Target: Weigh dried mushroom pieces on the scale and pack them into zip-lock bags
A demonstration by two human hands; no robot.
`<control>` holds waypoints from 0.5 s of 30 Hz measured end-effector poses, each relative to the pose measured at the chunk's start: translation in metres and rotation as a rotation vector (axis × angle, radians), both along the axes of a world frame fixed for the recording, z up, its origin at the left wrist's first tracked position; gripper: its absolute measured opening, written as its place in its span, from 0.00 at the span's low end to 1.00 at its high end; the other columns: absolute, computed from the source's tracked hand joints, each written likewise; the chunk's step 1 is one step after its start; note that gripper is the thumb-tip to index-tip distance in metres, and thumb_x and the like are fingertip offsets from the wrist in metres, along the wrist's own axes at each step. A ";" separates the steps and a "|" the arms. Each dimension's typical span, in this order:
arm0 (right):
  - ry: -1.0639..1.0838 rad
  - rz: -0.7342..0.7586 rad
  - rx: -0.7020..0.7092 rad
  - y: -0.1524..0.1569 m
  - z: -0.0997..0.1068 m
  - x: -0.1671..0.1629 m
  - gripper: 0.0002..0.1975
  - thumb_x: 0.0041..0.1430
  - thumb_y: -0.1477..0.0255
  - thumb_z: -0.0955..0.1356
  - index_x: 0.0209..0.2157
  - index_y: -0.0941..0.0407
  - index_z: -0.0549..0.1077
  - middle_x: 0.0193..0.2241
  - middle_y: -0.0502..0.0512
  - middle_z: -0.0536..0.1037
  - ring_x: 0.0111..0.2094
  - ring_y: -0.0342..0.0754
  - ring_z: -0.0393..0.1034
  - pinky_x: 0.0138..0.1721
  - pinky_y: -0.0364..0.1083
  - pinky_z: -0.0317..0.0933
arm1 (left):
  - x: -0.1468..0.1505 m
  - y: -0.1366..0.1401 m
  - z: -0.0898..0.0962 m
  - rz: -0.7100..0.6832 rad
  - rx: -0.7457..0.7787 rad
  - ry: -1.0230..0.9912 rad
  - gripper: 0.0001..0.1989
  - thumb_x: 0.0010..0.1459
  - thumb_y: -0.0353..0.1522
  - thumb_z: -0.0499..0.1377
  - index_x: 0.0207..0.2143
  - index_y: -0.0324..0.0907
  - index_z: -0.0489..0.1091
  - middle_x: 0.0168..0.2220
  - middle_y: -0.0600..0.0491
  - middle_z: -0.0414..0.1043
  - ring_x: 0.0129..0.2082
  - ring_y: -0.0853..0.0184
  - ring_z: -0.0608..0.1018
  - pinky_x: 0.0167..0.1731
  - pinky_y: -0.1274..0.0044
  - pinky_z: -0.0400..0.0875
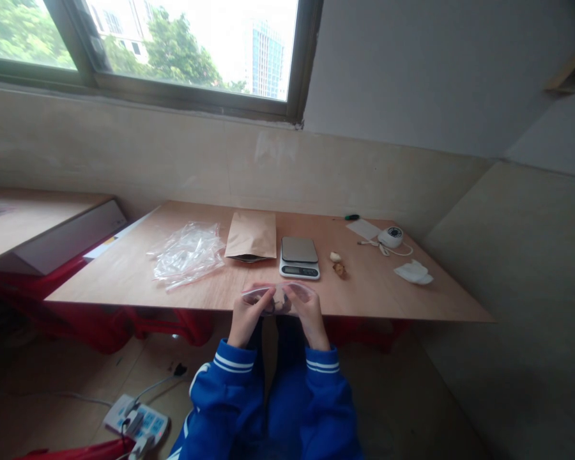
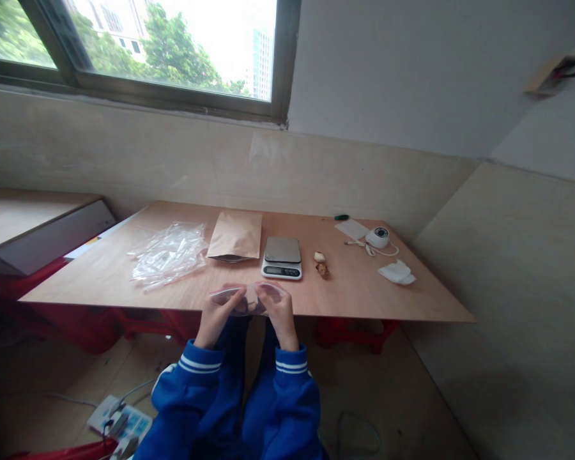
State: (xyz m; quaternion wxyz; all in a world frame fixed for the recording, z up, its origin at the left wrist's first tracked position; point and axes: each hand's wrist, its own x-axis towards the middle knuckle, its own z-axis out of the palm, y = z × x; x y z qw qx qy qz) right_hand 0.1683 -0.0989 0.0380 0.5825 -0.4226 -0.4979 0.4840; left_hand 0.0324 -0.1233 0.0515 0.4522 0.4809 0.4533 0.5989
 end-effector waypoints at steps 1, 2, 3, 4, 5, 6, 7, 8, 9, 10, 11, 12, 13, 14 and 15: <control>-0.003 -0.009 0.002 0.000 0.000 -0.001 0.13 0.47 0.62 0.72 0.31 0.57 0.76 0.29 0.54 0.79 0.31 0.49 0.74 0.32 0.46 0.68 | 0.000 0.000 0.000 0.011 0.008 0.007 0.14 0.50 0.39 0.62 0.33 0.37 0.72 0.18 0.57 0.68 0.19 0.72 0.71 0.22 0.81 0.67; -0.003 -0.024 0.009 0.000 -0.001 -0.002 0.12 0.47 0.63 0.72 0.30 0.57 0.76 0.28 0.53 0.79 0.31 0.48 0.73 0.32 0.45 0.68 | 0.000 0.000 0.000 0.023 0.014 0.011 0.13 0.51 0.40 0.62 0.32 0.38 0.73 0.18 0.57 0.68 0.19 0.72 0.71 0.22 0.81 0.67; -0.001 -0.035 0.020 -0.001 -0.001 -0.002 0.11 0.47 0.63 0.72 0.29 0.57 0.75 0.26 0.52 0.79 0.30 0.48 0.73 0.31 0.45 0.67 | 0.000 0.000 0.000 0.032 0.016 0.016 0.13 0.50 0.40 0.62 0.31 0.38 0.73 0.18 0.57 0.69 0.19 0.72 0.71 0.22 0.81 0.67; 0.001 -0.038 0.031 -0.001 -0.001 -0.003 0.11 0.47 0.63 0.72 0.28 0.57 0.75 0.25 0.52 0.78 0.29 0.47 0.73 0.31 0.44 0.67 | 0.000 0.000 0.000 0.041 0.012 0.021 0.13 0.50 0.40 0.62 0.30 0.38 0.74 0.18 0.56 0.69 0.19 0.72 0.71 0.22 0.81 0.67; 0.003 -0.033 0.040 -0.002 0.000 -0.003 0.10 0.47 0.64 0.72 0.28 0.56 0.74 0.25 0.51 0.78 0.28 0.47 0.72 0.30 0.44 0.66 | 0.000 0.000 0.000 0.049 0.007 0.026 0.13 0.50 0.40 0.62 0.29 0.38 0.74 0.17 0.56 0.70 0.19 0.71 0.72 0.22 0.80 0.67; 0.007 -0.029 0.046 -0.003 0.001 -0.004 0.10 0.48 0.64 0.72 0.28 0.56 0.74 0.24 0.50 0.77 0.27 0.47 0.72 0.29 0.44 0.66 | 0.000 0.000 0.000 0.057 0.003 0.033 0.13 0.49 0.40 0.62 0.29 0.38 0.75 0.18 0.55 0.70 0.19 0.71 0.72 0.22 0.80 0.67; 0.012 -0.026 0.049 -0.003 0.002 -0.004 0.09 0.48 0.65 0.72 0.28 0.56 0.73 0.24 0.50 0.77 0.27 0.46 0.72 0.29 0.44 0.66 | 0.000 0.000 -0.001 0.068 -0.002 0.041 0.13 0.49 0.40 0.63 0.29 0.38 0.75 0.18 0.55 0.71 0.19 0.71 0.72 0.22 0.80 0.67; 0.016 -0.026 0.052 -0.004 0.002 -0.005 0.08 0.48 0.65 0.71 0.27 0.55 0.73 0.24 0.50 0.77 0.27 0.46 0.71 0.28 0.44 0.65 | 0.000 0.000 -0.001 0.081 -0.007 0.050 0.13 0.49 0.40 0.63 0.28 0.39 0.75 0.18 0.55 0.71 0.19 0.70 0.72 0.22 0.80 0.67; 0.020 -0.024 0.054 -0.005 0.003 -0.006 0.08 0.49 0.65 0.71 0.27 0.55 0.73 0.24 0.49 0.77 0.27 0.46 0.71 0.28 0.43 0.65 | 0.000 0.001 -0.002 0.096 -0.014 0.059 0.13 0.49 0.40 0.63 0.28 0.39 0.75 0.17 0.55 0.71 0.19 0.70 0.72 0.21 0.80 0.67; 0.024 -0.024 0.054 -0.005 0.004 -0.007 0.07 0.49 0.66 0.71 0.26 0.55 0.73 0.24 0.49 0.76 0.27 0.46 0.71 0.28 0.43 0.65 | 0.000 0.001 -0.002 0.111 -0.021 0.066 0.13 0.49 0.40 0.63 0.28 0.39 0.75 0.17 0.55 0.71 0.18 0.71 0.72 0.21 0.80 0.67; 0.029 -0.025 0.051 -0.005 0.004 -0.008 0.07 0.49 0.66 0.71 0.26 0.55 0.72 0.23 0.49 0.76 0.27 0.46 0.71 0.28 0.43 0.65 | 0.000 0.001 -0.003 0.125 -0.028 0.070 0.13 0.48 0.41 0.63 0.27 0.39 0.75 0.16 0.56 0.70 0.18 0.71 0.72 0.21 0.80 0.67; 0.036 -0.030 0.046 -0.005 0.004 -0.009 0.07 0.49 0.66 0.71 0.25 0.55 0.72 0.23 0.48 0.76 0.26 0.46 0.71 0.28 0.43 0.64 | 0.001 0.001 -0.003 0.136 -0.032 0.069 0.13 0.48 0.41 0.63 0.27 0.39 0.75 0.15 0.56 0.69 0.17 0.71 0.72 0.20 0.80 0.67; 0.045 -0.035 0.037 -0.005 0.004 -0.010 0.07 0.48 0.66 0.71 0.25 0.55 0.72 0.22 0.47 0.75 0.26 0.45 0.70 0.28 0.43 0.64 | 0.001 0.001 -0.003 0.142 -0.029 0.067 0.13 0.48 0.41 0.63 0.26 0.39 0.75 0.15 0.56 0.69 0.17 0.70 0.72 0.20 0.80 0.66; 0.053 -0.037 0.027 -0.005 0.004 -0.011 0.08 0.48 0.66 0.71 0.25 0.55 0.72 0.22 0.47 0.75 0.26 0.45 0.70 0.28 0.43 0.64 | 0.000 0.001 -0.003 0.142 -0.021 0.063 0.14 0.48 0.42 0.63 0.26 0.39 0.75 0.15 0.56 0.69 0.17 0.70 0.72 0.20 0.80 0.66; 0.058 -0.035 0.019 -0.005 0.003 -0.012 0.08 0.48 0.66 0.71 0.26 0.55 0.72 0.22 0.47 0.75 0.26 0.45 0.70 0.28 0.42 0.64 | 0.000 0.001 -0.002 0.136 -0.012 0.060 0.14 0.48 0.42 0.63 0.25 0.39 0.75 0.15 0.56 0.69 0.17 0.70 0.71 0.20 0.80 0.66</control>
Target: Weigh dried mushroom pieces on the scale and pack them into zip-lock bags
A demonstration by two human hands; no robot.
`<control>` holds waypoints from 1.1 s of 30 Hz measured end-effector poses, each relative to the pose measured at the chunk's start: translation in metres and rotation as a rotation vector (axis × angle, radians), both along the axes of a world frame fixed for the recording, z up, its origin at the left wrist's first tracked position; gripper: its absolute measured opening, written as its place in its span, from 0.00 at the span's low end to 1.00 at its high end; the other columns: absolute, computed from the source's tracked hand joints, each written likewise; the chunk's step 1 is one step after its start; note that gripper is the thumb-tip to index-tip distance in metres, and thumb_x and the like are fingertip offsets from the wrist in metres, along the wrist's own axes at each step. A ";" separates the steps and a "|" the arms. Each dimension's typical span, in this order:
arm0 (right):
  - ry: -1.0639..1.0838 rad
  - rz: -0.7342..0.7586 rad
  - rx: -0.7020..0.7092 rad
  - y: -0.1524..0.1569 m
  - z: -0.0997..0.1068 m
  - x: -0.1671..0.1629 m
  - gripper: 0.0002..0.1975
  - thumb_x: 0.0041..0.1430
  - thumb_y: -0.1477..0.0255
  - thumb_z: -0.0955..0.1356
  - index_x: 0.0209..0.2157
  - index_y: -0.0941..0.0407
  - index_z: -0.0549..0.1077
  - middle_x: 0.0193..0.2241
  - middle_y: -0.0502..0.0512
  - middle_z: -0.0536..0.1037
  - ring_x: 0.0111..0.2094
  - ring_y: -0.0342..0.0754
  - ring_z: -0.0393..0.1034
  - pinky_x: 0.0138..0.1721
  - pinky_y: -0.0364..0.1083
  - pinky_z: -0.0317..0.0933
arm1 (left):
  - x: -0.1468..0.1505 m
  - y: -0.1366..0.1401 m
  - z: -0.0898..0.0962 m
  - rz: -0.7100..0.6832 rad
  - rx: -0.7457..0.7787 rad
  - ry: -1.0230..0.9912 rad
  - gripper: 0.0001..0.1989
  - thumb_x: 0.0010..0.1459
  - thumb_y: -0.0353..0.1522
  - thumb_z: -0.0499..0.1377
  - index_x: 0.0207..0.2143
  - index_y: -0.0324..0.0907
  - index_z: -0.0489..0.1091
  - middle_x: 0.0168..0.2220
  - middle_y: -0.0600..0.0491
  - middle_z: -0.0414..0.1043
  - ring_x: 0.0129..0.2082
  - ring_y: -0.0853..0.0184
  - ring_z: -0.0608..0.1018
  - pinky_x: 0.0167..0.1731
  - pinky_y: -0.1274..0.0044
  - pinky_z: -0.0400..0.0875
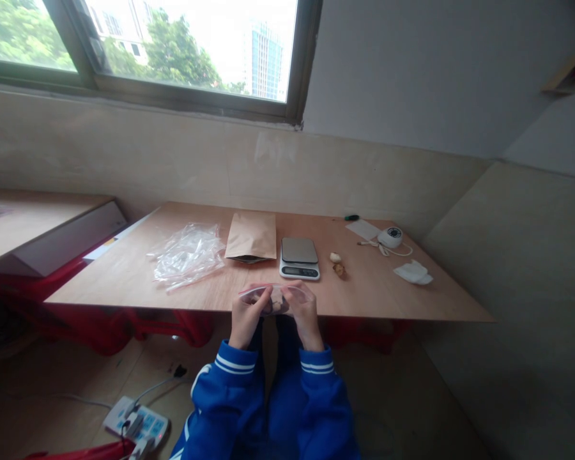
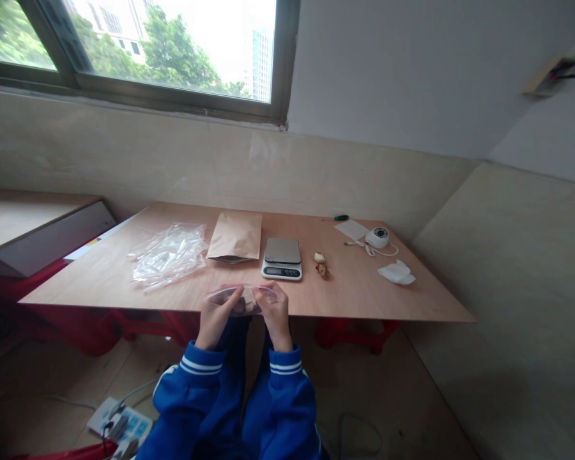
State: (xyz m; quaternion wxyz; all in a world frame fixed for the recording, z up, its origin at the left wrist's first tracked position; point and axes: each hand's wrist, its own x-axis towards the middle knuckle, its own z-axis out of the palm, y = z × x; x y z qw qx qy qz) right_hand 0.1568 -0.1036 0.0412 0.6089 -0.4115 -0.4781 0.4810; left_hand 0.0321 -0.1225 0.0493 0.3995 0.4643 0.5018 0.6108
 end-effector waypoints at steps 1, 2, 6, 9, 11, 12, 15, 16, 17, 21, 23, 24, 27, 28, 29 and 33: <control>0.001 0.009 -0.002 0.000 0.000 0.000 0.08 0.48 0.66 0.71 0.27 0.55 0.72 0.23 0.48 0.76 0.27 0.45 0.71 0.29 0.42 0.64 | -0.001 0.000 0.001 -0.016 0.008 -0.003 0.14 0.49 0.42 0.63 0.25 0.39 0.75 0.16 0.56 0.69 0.17 0.71 0.71 0.20 0.80 0.66; -0.002 0.030 0.002 0.001 0.000 0.000 0.08 0.49 0.66 0.71 0.28 0.56 0.73 0.25 0.48 0.76 0.28 0.45 0.71 0.31 0.42 0.65 | -0.002 0.000 0.001 -0.041 0.010 -0.006 0.14 0.49 0.41 0.62 0.26 0.39 0.75 0.16 0.56 0.69 0.18 0.71 0.71 0.20 0.80 0.66; -0.020 0.131 0.018 0.001 -0.002 -0.002 0.11 0.50 0.65 0.71 0.33 0.57 0.75 0.29 0.52 0.78 0.31 0.46 0.72 0.34 0.43 0.66 | -0.004 0.000 0.001 -0.140 -0.023 0.012 0.14 0.50 0.41 0.61 0.28 0.38 0.74 0.16 0.57 0.66 0.17 0.73 0.69 0.19 0.82 0.63; -0.007 0.104 -0.015 0.003 -0.006 -0.005 0.11 0.49 0.63 0.71 0.30 0.57 0.76 0.24 0.51 0.77 0.26 0.45 0.71 0.28 0.43 0.65 | -0.003 0.002 -0.001 -0.103 -0.031 0.061 0.14 0.51 0.41 0.61 0.28 0.37 0.73 0.14 0.58 0.64 0.16 0.74 0.67 0.17 0.83 0.60; -0.005 0.081 -0.026 0.004 -0.008 -0.006 0.11 0.49 0.63 0.71 0.29 0.58 0.76 0.25 0.51 0.77 0.27 0.46 0.71 0.29 0.43 0.65 | -0.002 0.002 -0.003 -0.084 -0.018 0.083 0.14 0.51 0.41 0.60 0.29 0.37 0.73 0.14 0.58 0.65 0.16 0.74 0.67 0.18 0.83 0.61; -0.006 0.072 -0.027 0.004 -0.008 -0.007 0.11 0.48 0.63 0.72 0.29 0.57 0.76 0.25 0.52 0.78 0.27 0.46 0.71 0.29 0.43 0.65 | -0.001 0.002 -0.004 -0.082 -0.012 0.092 0.14 0.52 0.41 0.60 0.29 0.37 0.73 0.15 0.58 0.65 0.16 0.74 0.68 0.18 0.83 0.61; -0.003 0.028 -0.019 0.002 -0.006 -0.007 0.11 0.48 0.64 0.72 0.28 0.57 0.75 0.25 0.51 0.78 0.28 0.46 0.71 0.30 0.44 0.65 | 0.002 0.002 -0.005 -0.059 0.001 0.131 0.14 0.52 0.41 0.60 0.28 0.37 0.74 0.15 0.57 0.66 0.16 0.73 0.69 0.18 0.82 0.62; 0.001 0.007 -0.009 0.001 -0.005 -0.007 0.10 0.48 0.64 0.72 0.27 0.57 0.75 0.25 0.51 0.77 0.27 0.46 0.71 0.30 0.43 0.65 | 0.003 0.002 -0.005 -0.041 0.005 0.148 0.14 0.52 0.41 0.60 0.28 0.37 0.74 0.15 0.57 0.66 0.16 0.73 0.69 0.18 0.82 0.62; 0.006 -0.011 0.002 0.000 -0.003 -0.008 0.10 0.48 0.65 0.72 0.26 0.57 0.74 0.24 0.50 0.77 0.27 0.45 0.71 0.30 0.43 0.65 | 0.004 0.002 -0.005 -0.022 0.010 0.161 0.14 0.52 0.41 0.60 0.28 0.38 0.74 0.14 0.57 0.66 0.16 0.73 0.69 0.18 0.82 0.62; 0.027 -0.037 0.009 -0.003 0.001 -0.015 0.11 0.48 0.64 0.72 0.25 0.57 0.72 0.24 0.50 0.76 0.27 0.45 0.70 0.30 0.43 0.64 | 0.006 0.003 -0.003 0.013 0.018 0.143 0.14 0.52 0.41 0.60 0.30 0.38 0.75 0.15 0.57 0.67 0.17 0.72 0.70 0.18 0.81 0.63; 0.016 -0.031 -0.010 0.000 0.000 -0.016 0.11 0.48 0.63 0.72 0.27 0.58 0.73 0.25 0.52 0.77 0.28 0.46 0.71 0.30 0.43 0.64 | 0.004 0.004 -0.004 -0.031 -0.006 0.099 0.14 0.52 0.41 0.60 0.29 0.38 0.75 0.17 0.56 0.69 0.19 0.71 0.71 0.20 0.80 0.65; 0.002 -0.040 -0.017 0.001 -0.001 -0.014 0.12 0.49 0.63 0.72 0.28 0.58 0.74 0.26 0.53 0.77 0.29 0.46 0.71 0.30 0.44 0.65 | 0.002 0.005 -0.004 -0.071 -0.032 0.071 0.15 0.53 0.42 0.59 0.30 0.38 0.75 0.19 0.55 0.70 0.20 0.70 0.72 0.22 0.80 0.66; -0.044 -0.167 -0.027 0.008 -0.007 0.010 0.13 0.48 0.63 0.72 0.30 0.59 0.75 0.26 0.53 0.77 0.29 0.46 0.70 0.31 0.44 0.64 | -0.008 0.008 -0.009 -0.174 -0.094 0.028 0.18 0.55 0.43 0.56 0.35 0.38 0.75 0.27 0.51 0.74 0.28 0.67 0.75 0.29 0.78 0.69; -0.049 -0.243 -0.030 0.010 -0.009 0.023 0.13 0.48 0.63 0.72 0.31 0.59 0.75 0.26 0.53 0.77 0.28 0.46 0.70 0.31 0.44 0.63 | -0.012 0.009 -0.012 -0.177 -0.094 0.033 0.18 0.56 0.43 0.55 0.37 0.39 0.75 0.30 0.50 0.75 0.30 0.67 0.75 0.31 0.77 0.69; -0.048 -0.323 -0.035 0.012 -0.012 0.039 0.14 0.48 0.62 0.72 0.32 0.59 0.76 0.26 0.53 0.77 0.27 0.45 0.69 0.31 0.44 0.63 | -0.015 0.010 -0.014 -0.166 -0.086 0.045 0.18 0.57 0.43 0.54 0.39 0.39 0.75 0.32 0.50 0.74 0.31 0.67 0.74 0.33 0.77 0.68; -0.096 -0.515 -0.049 0.022 -0.024 0.106 0.18 0.45 0.60 0.72 0.32 0.61 0.76 0.23 0.53 0.76 0.25 0.46 0.68 0.28 0.44 0.62 | -0.025 0.015 -0.026 -0.099 -0.096 0.053 0.20 0.57 0.44 0.52 0.38 0.39 0.74 0.31 0.50 0.72 0.31 0.68 0.72 0.33 0.77 0.66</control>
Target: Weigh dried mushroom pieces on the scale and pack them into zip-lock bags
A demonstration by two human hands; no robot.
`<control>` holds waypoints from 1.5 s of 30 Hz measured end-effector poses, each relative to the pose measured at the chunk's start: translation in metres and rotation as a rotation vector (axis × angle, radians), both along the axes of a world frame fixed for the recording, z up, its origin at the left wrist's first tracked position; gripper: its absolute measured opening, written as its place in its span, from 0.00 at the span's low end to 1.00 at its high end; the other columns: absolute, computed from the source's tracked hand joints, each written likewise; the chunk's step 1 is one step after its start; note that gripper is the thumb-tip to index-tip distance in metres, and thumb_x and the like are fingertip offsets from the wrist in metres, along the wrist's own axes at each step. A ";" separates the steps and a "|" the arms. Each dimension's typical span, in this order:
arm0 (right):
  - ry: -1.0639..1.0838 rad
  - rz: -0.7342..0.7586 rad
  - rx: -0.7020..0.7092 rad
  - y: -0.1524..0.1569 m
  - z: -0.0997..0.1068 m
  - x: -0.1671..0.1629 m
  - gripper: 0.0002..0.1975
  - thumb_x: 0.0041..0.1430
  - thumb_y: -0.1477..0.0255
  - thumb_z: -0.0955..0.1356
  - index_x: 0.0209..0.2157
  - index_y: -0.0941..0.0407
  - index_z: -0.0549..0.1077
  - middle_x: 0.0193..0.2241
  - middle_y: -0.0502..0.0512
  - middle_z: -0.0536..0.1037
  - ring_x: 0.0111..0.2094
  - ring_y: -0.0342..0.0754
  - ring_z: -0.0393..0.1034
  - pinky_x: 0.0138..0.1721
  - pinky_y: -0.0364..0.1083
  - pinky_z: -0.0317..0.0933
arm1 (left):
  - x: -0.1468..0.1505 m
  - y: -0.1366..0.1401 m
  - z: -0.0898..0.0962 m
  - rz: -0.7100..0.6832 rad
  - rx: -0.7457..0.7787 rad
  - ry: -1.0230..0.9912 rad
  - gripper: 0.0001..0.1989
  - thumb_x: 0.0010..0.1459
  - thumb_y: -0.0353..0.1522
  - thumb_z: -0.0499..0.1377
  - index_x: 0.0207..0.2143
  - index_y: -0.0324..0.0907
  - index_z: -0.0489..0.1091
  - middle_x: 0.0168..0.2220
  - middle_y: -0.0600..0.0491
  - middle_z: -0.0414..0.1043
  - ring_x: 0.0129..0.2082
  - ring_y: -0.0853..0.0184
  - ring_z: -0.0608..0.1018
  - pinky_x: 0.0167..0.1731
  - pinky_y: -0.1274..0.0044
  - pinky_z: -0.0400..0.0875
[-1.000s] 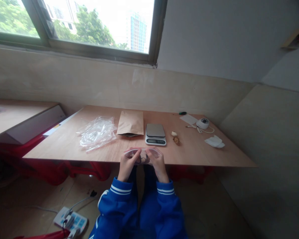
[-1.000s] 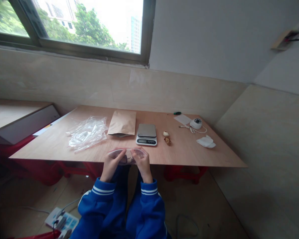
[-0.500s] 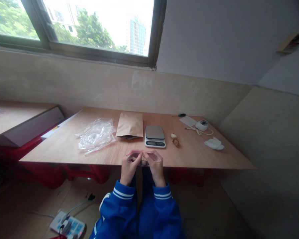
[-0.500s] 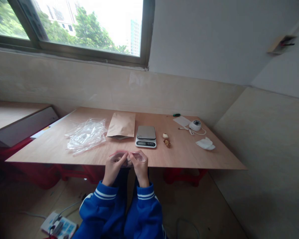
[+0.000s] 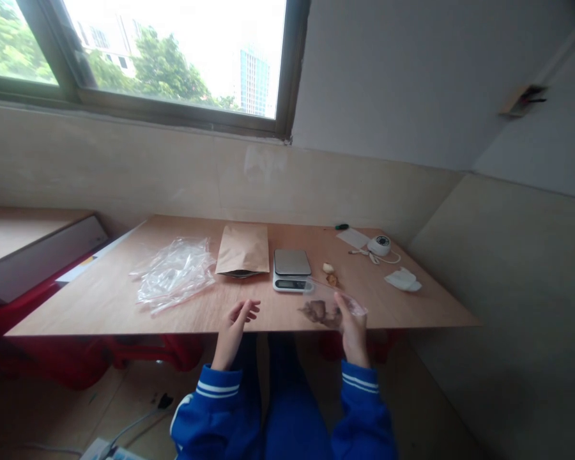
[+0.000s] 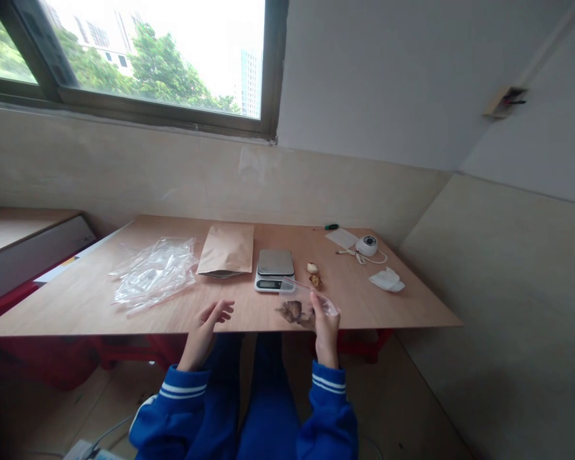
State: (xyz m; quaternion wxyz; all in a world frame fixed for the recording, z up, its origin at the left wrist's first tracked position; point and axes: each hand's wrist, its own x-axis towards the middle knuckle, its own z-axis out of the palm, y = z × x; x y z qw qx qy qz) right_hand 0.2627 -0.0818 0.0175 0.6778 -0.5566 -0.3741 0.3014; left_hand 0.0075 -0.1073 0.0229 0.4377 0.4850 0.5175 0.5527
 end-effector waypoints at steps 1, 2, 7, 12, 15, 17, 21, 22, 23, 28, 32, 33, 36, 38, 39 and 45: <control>-0.041 0.024 -0.019 0.005 -0.003 0.013 0.19 0.44 0.59 0.73 0.30 0.61 0.76 0.23 0.53 0.76 0.25 0.46 0.68 0.29 0.44 0.62 | -0.001 0.001 -0.002 0.007 -0.009 -0.010 0.20 0.57 0.44 0.52 0.38 0.39 0.74 0.31 0.50 0.72 0.31 0.67 0.72 0.32 0.77 0.66; -0.100 0.056 -0.049 0.011 -0.006 0.024 0.19 0.43 0.58 0.72 0.29 0.61 0.76 0.23 0.54 0.76 0.26 0.47 0.69 0.29 0.45 0.62 | -0.001 0.001 -0.004 0.008 -0.018 -0.020 0.20 0.57 0.45 0.52 0.38 0.38 0.74 0.31 0.50 0.72 0.30 0.67 0.72 0.32 0.77 0.66; -0.365 0.012 -0.189 0.050 -0.013 0.050 0.19 0.41 0.57 0.70 0.27 0.59 0.74 0.25 0.58 0.77 0.30 0.54 0.72 0.32 0.49 0.64 | -0.006 -0.001 0.000 -0.069 -0.044 -0.004 0.21 0.56 0.46 0.53 0.37 0.39 0.74 0.31 0.50 0.72 0.29 0.67 0.72 0.31 0.76 0.66; -0.770 -0.215 -0.182 0.066 -0.016 0.062 0.27 0.41 0.63 0.71 0.45 0.59 0.68 0.43 0.67 0.74 0.45 0.61 0.67 0.44 0.55 0.61 | -0.022 -0.004 0.008 -0.064 -0.055 0.039 0.23 0.53 0.48 0.54 0.36 0.38 0.75 0.29 0.50 0.73 0.28 0.66 0.73 0.32 0.74 0.67; -0.917 -0.210 -0.119 0.059 -0.024 0.066 0.30 0.45 0.64 0.68 0.49 0.61 0.63 0.48 0.72 0.70 0.50 0.63 0.63 0.48 0.60 0.58 | -0.028 -0.004 0.008 0.056 -0.040 0.002 0.23 0.52 0.49 0.54 0.35 0.38 0.74 0.31 0.49 0.72 0.29 0.66 0.73 0.31 0.75 0.67; -0.877 -0.123 -0.056 0.051 -0.031 0.069 0.26 0.50 0.65 0.65 0.50 0.61 0.63 0.48 0.70 0.70 0.49 0.61 0.65 0.48 0.58 0.59 | -0.028 -0.003 0.007 0.096 -0.040 -0.024 0.23 0.52 0.49 0.54 0.35 0.38 0.74 0.31 0.49 0.72 0.29 0.66 0.72 0.31 0.75 0.67; -0.742 -0.004 -0.018 0.038 -0.041 0.079 0.21 0.54 0.70 0.59 0.50 0.59 0.63 0.41 0.63 0.75 0.42 0.54 0.71 0.44 0.53 0.64 | -0.026 -0.002 0.004 0.056 -0.042 -0.017 0.23 0.52 0.49 0.54 0.35 0.38 0.74 0.31 0.49 0.73 0.29 0.66 0.73 0.31 0.75 0.67; -0.741 -0.002 -0.033 0.037 -0.043 0.082 0.20 0.54 0.70 0.59 0.49 0.59 0.64 0.40 0.63 0.75 0.42 0.54 0.71 0.43 0.52 0.65 | -0.025 -0.002 0.003 0.046 -0.040 -0.010 0.23 0.53 0.49 0.54 0.35 0.38 0.74 0.32 0.49 0.73 0.29 0.66 0.73 0.31 0.75 0.68; -0.756 -0.005 -0.055 0.037 -0.043 0.084 0.19 0.54 0.71 0.59 0.48 0.59 0.65 0.40 0.62 0.75 0.41 0.54 0.71 0.43 0.52 0.65 | -0.025 -0.001 0.003 0.039 -0.040 -0.003 0.23 0.53 0.49 0.54 0.35 0.38 0.74 0.32 0.49 0.73 0.29 0.66 0.73 0.31 0.75 0.68; -0.955 -0.021 -0.233 0.057 -0.038 0.089 0.19 0.52 0.77 0.58 0.47 0.58 0.66 0.41 0.60 0.76 0.43 0.52 0.71 0.45 0.50 0.63 | -0.021 -0.001 0.002 0.016 -0.045 0.020 0.24 0.51 0.50 0.54 0.34 0.38 0.74 0.30 0.48 0.74 0.28 0.65 0.74 0.30 0.74 0.69; -1.023 -0.035 -0.293 0.086 -0.018 0.093 0.22 0.49 0.79 0.60 0.48 0.60 0.67 0.45 0.63 0.73 0.49 0.55 0.66 0.50 0.52 0.58 | -0.022 -0.002 0.004 0.019 -0.046 0.030 0.25 0.51 0.50 0.55 0.34 0.38 0.74 0.29 0.48 0.74 0.27 0.65 0.74 0.30 0.74 0.69; -1.038 -0.041 -0.303 0.094 -0.012 0.093 0.23 0.49 0.79 0.61 0.49 0.61 0.66 0.47 0.66 0.71 0.51 0.57 0.63 0.51 0.54 0.56 | -0.023 -0.002 0.004 0.024 -0.047 0.031 0.25 0.50 0.50 0.55 0.34 0.38 0.74 0.29 0.48 0.74 0.28 0.65 0.74 0.30 0.74 0.69; -1.084 -0.013 -0.313 0.114 0.002 0.088 0.23 0.51 0.74 0.64 0.51 0.61 0.65 0.50 0.68 0.68 0.55 0.61 0.58 0.53 0.58 0.51 | -0.025 -0.002 0.004 0.063 -0.058 0.023 0.25 0.49 0.51 0.55 0.34 0.38 0.74 0.29 0.49 0.73 0.28 0.65 0.73 0.29 0.74 0.68; -1.109 0.049 -0.315 0.123 0.005 0.080 0.24 0.50 0.70 0.66 0.50 0.60 0.67 0.49 0.67 0.70 0.54 0.62 0.59 0.54 0.59 0.48 | -0.025 -0.002 0.004 0.093 -0.069 0.012 0.26 0.48 0.52 0.55 0.34 0.38 0.74 0.29 0.49 0.73 0.27 0.66 0.73 0.29 0.75 0.68; -1.115 0.083 -0.315 0.127 0.004 0.076 0.25 0.49 0.69 0.68 0.50 0.60 0.67 0.49 0.67 0.70 0.54 0.62 0.60 0.54 0.59 0.48 | -0.025 -0.002 0.003 0.104 -0.073 0.006 0.26 0.48 0.52 0.56 0.34 0.38 0.74 0.30 0.49 0.73 0.27 0.66 0.73 0.29 0.75 0.68; -1.078 0.284 -0.221 0.145 -0.010 0.062 0.26 0.47 0.77 0.68 0.50 0.56 0.69 0.47 0.59 0.73 0.49 0.53 0.66 0.52 0.51 0.56 | -0.027 -0.004 0.003 0.091 -0.080 0.014 0.25 0.49 0.52 0.55 0.33 0.39 0.74 0.29 0.49 0.73 0.27 0.66 0.73 0.28 0.75 0.67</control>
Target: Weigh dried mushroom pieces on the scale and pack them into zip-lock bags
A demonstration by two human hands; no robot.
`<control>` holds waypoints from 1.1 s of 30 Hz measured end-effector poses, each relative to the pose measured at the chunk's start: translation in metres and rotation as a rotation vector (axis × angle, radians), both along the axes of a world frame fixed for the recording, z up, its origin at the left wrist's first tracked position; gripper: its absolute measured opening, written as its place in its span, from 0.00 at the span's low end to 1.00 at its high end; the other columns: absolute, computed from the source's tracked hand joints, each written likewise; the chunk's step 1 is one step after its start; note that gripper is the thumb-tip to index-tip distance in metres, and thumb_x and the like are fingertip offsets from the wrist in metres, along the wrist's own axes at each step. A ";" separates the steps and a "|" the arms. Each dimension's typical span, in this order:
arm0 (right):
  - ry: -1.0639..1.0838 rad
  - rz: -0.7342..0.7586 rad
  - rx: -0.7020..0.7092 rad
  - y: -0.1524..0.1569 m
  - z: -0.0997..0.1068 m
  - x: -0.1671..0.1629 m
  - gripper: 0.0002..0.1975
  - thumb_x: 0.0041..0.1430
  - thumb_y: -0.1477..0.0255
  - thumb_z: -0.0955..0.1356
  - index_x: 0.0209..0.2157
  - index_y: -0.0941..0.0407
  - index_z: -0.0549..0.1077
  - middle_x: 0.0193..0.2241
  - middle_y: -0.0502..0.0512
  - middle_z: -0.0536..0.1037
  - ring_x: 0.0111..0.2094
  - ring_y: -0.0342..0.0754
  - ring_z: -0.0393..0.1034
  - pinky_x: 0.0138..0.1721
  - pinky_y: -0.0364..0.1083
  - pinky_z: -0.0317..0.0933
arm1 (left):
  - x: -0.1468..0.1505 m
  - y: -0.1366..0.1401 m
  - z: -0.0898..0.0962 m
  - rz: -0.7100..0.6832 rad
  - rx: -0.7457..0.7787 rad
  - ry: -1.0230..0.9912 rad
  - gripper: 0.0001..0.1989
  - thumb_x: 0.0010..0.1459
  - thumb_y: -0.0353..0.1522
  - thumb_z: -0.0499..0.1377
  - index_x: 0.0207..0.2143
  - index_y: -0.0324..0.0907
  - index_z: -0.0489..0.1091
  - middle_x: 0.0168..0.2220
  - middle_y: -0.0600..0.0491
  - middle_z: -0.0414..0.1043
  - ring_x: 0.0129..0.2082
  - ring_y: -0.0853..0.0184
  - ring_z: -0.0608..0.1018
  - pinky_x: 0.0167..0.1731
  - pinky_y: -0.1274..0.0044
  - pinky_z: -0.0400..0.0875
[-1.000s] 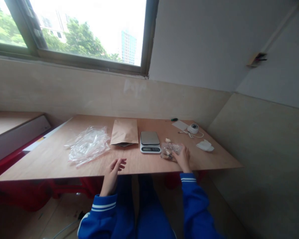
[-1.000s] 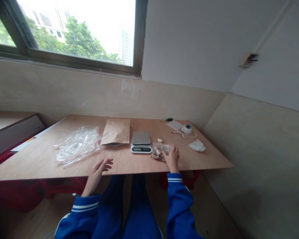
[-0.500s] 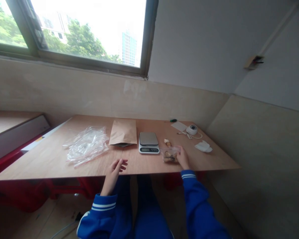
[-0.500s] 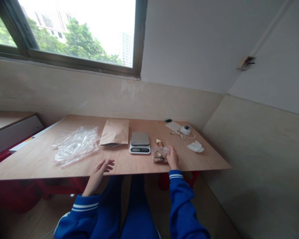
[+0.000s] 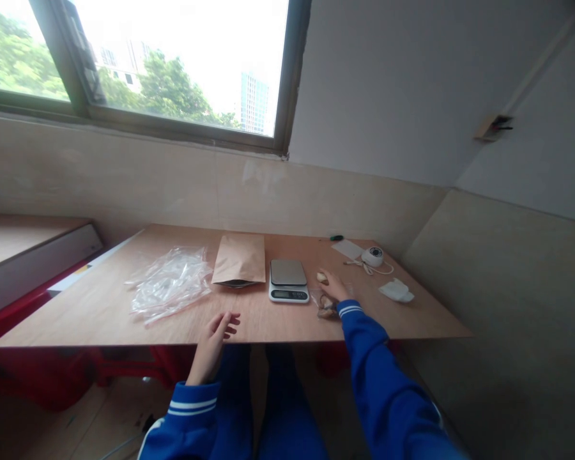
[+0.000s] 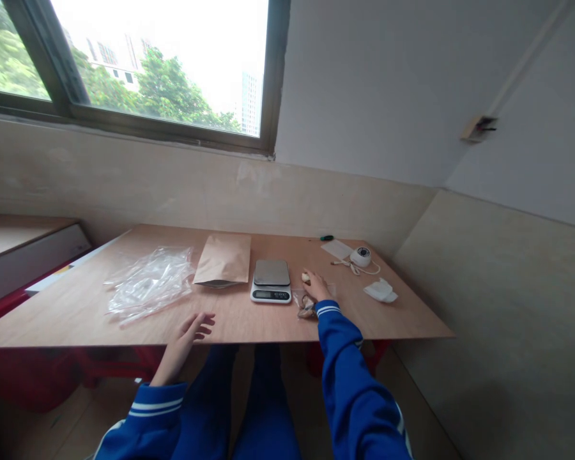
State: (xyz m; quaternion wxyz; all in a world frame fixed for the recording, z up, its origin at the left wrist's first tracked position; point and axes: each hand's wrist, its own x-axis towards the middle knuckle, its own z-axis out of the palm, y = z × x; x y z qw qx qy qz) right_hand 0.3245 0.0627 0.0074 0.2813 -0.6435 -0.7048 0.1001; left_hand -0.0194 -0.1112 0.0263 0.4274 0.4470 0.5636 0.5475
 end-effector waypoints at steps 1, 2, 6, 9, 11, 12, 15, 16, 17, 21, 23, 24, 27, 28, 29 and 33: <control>0.013 0.018 0.010 0.003 -0.002 0.000 0.24 0.46 0.78 0.68 0.48 0.56 0.71 0.46 0.59 0.74 0.48 0.51 0.67 0.51 0.50 0.57 | -0.001 0.000 0.000 0.004 -0.002 0.001 0.25 0.49 0.52 0.55 0.33 0.39 0.74 0.29 0.49 0.73 0.27 0.66 0.73 0.28 0.75 0.67; 0.027 0.029 0.021 0.006 -0.002 0.001 0.22 0.46 0.79 0.67 0.46 0.57 0.72 0.45 0.58 0.75 0.47 0.51 0.68 0.50 0.50 0.58 | -0.002 -0.001 0.001 0.012 -0.005 0.001 0.26 0.48 0.52 0.55 0.33 0.39 0.74 0.29 0.49 0.73 0.27 0.66 0.73 0.28 0.75 0.67; 0.085 0.063 0.075 0.015 0.003 0.002 0.19 0.45 0.79 0.68 0.43 0.59 0.74 0.41 0.59 0.76 0.44 0.51 0.70 0.49 0.53 0.60 | -0.005 0.000 0.000 0.045 -0.014 -0.010 0.27 0.46 0.53 0.56 0.32 0.39 0.74 0.29 0.49 0.73 0.27 0.66 0.73 0.27 0.75 0.67; 0.129 0.124 0.122 0.020 0.015 -0.010 0.20 0.49 0.76 0.67 0.47 0.59 0.72 0.44 0.60 0.75 0.45 0.51 0.69 0.48 0.53 0.61 | -0.007 0.003 -0.003 0.047 -0.021 -0.032 0.27 0.44 0.54 0.57 0.32 0.38 0.74 0.29 0.49 0.73 0.26 0.65 0.74 0.26 0.75 0.68; 0.148 0.198 0.134 0.023 0.022 -0.029 0.21 0.51 0.75 0.67 0.49 0.57 0.71 0.46 0.59 0.74 0.46 0.50 0.69 0.48 0.51 0.61 | -0.007 0.005 -0.005 0.053 -0.024 -0.048 0.28 0.44 0.54 0.57 0.32 0.38 0.74 0.29 0.49 0.73 0.26 0.65 0.74 0.25 0.75 0.68; 0.153 0.241 0.131 0.025 0.025 -0.040 0.21 0.51 0.74 0.68 0.49 0.56 0.71 0.46 0.58 0.74 0.46 0.49 0.69 0.48 0.50 0.61 | -0.007 0.005 -0.006 0.051 -0.025 -0.052 0.28 0.44 0.54 0.57 0.32 0.38 0.74 0.29 0.48 0.73 0.26 0.65 0.74 0.25 0.75 0.68; 0.151 0.343 0.100 0.031 0.028 -0.078 0.21 0.48 0.76 0.70 0.47 0.54 0.73 0.44 0.56 0.76 0.44 0.48 0.70 0.47 0.48 0.62 | -0.007 0.005 -0.006 0.033 -0.029 -0.049 0.27 0.45 0.53 0.57 0.32 0.38 0.74 0.29 0.49 0.73 0.26 0.66 0.73 0.26 0.76 0.68; 0.148 0.361 0.090 0.032 0.027 -0.090 0.21 0.48 0.77 0.70 0.46 0.54 0.73 0.43 0.56 0.76 0.44 0.48 0.70 0.48 0.49 0.62 | -0.007 0.004 -0.005 0.025 -0.028 -0.043 0.26 0.46 0.52 0.57 0.32 0.38 0.74 0.29 0.49 0.73 0.26 0.66 0.73 0.26 0.76 0.68; 0.146 0.370 0.083 0.034 0.025 -0.100 0.21 0.47 0.77 0.70 0.46 0.55 0.74 0.43 0.56 0.76 0.44 0.49 0.70 0.48 0.49 0.61 | -0.008 0.003 -0.004 0.025 -0.025 -0.036 0.26 0.46 0.52 0.57 0.32 0.38 0.74 0.29 0.49 0.73 0.26 0.66 0.73 0.26 0.76 0.68; 0.157 0.361 0.088 0.034 0.017 -0.120 0.27 0.48 0.80 0.68 0.52 0.54 0.69 0.48 0.58 0.73 0.50 0.51 0.66 0.53 0.51 0.57 | -0.011 0.000 -0.001 0.046 -0.017 -0.018 0.26 0.48 0.52 0.56 0.33 0.38 0.74 0.29 0.49 0.73 0.27 0.66 0.73 0.27 0.76 0.67; 0.166 0.325 0.104 0.031 0.012 -0.118 0.32 0.49 0.79 0.68 0.57 0.53 0.63 0.52 0.59 0.70 0.54 0.51 0.63 0.55 0.51 0.55 | -0.012 0.001 -0.002 0.044 -0.021 -0.027 0.26 0.48 0.52 0.56 0.33 0.38 0.74 0.29 0.49 0.73 0.27 0.67 0.73 0.27 0.76 0.67; 0.167 0.296 0.108 0.029 0.009 -0.115 0.33 0.49 0.78 0.68 0.58 0.53 0.61 0.53 0.59 0.68 0.55 0.52 0.61 0.56 0.52 0.55 | -0.012 0.002 -0.004 0.044 -0.023 -0.036 0.26 0.47 0.52 0.56 0.33 0.38 0.74 0.29 0.50 0.73 0.27 0.67 0.73 0.27 0.77 0.67; 0.159 0.212 0.099 0.025 0.005 -0.103 0.33 0.48 0.74 0.69 0.58 0.55 0.60 0.55 0.63 0.67 0.56 0.55 0.60 0.56 0.54 0.55 | -0.011 0.005 -0.010 0.048 -0.023 -0.050 0.27 0.47 0.52 0.56 0.33 0.37 0.74 0.29 0.50 0.72 0.27 0.67 0.72 0.28 0.76 0.68; 0.154 0.203 0.088 0.024 0.004 -0.099 0.33 0.48 0.73 0.70 0.57 0.56 0.61 0.55 0.64 0.67 0.56 0.56 0.61 0.55 0.55 0.55 | -0.010 0.006 -0.012 0.043 -0.020 -0.044 0.26 0.47 0.52 0.56 0.33 0.38 0.74 0.29 0.50 0.72 0.27 0.67 0.73 0.28 0.76 0.68; 0.151 0.201 0.077 0.022 0.004 -0.095 0.34 0.48 0.71 0.70 0.57 0.56 0.60 0.55 0.64 0.66 0.56 0.56 0.61 0.55 0.55 0.55 | -0.009 0.007 -0.014 0.028 -0.018 -0.032 0.26 0.47 0.52 0.56 0.33 0.38 0.74 0.29 0.50 0.72 0.28 0.66 0.73 0.29 0.76 0.68; 0.172 0.161 0.148 0.004 0.003 -0.077 0.31 0.53 0.64 0.67 0.58 0.58 0.58 0.57 0.65 0.64 0.58 0.55 0.58 0.55 0.55 0.55 | -0.008 0.008 -0.017 -0.056 -0.022 0.000 0.26 0.49 0.52 0.55 0.33 0.38 0.74 0.30 0.49 0.73 0.28 0.66 0.73 0.30 0.75 0.69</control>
